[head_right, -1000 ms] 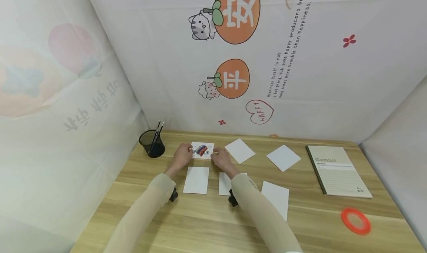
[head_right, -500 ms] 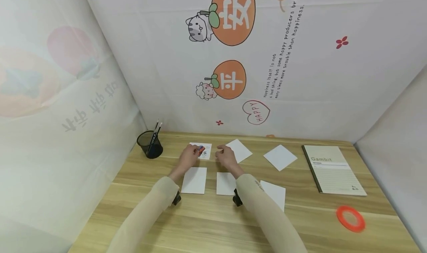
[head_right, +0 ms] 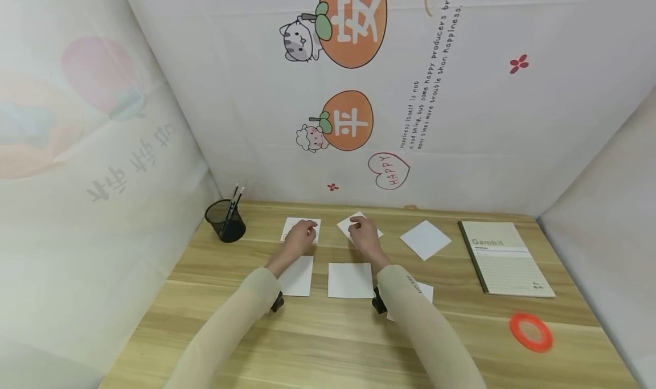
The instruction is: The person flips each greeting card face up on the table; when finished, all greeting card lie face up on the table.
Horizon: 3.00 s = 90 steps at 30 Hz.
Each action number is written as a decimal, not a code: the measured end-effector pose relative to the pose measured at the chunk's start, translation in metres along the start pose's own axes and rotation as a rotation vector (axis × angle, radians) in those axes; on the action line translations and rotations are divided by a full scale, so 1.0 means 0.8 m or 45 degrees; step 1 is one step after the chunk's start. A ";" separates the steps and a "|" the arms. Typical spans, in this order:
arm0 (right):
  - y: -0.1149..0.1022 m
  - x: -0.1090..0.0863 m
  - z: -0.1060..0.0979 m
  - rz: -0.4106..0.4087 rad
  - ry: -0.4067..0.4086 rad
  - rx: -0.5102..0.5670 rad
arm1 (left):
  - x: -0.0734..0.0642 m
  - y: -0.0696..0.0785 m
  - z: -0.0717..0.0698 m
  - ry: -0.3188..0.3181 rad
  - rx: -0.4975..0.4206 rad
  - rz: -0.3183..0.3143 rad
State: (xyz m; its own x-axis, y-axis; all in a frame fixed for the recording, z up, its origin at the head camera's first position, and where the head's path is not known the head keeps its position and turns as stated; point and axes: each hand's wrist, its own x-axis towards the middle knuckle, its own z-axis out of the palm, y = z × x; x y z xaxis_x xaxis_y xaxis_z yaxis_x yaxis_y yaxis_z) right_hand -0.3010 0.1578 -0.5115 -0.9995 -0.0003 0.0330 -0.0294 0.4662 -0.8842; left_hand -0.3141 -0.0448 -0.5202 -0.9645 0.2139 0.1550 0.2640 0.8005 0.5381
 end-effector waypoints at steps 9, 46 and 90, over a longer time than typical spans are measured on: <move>0.020 0.002 -0.023 -0.009 0.102 -0.091 | 0.001 0.034 0.020 -0.114 -0.072 0.036; 0.051 0.007 -0.042 0.130 -0.069 -0.616 | 0.015 0.084 0.085 -0.154 0.124 -0.058; 0.065 0.010 -0.039 0.036 0.016 -0.594 | 0.021 0.094 0.091 -0.194 0.332 -0.113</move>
State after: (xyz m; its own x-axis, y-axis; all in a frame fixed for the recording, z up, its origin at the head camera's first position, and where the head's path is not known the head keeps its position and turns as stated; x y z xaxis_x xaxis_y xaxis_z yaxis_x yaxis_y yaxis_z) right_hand -0.3104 0.2097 -0.5426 -0.9994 0.0273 0.0204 0.0104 0.8140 -0.5808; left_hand -0.3109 0.0595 -0.5375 -0.9791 0.2024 -0.0197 0.1864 0.9323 0.3101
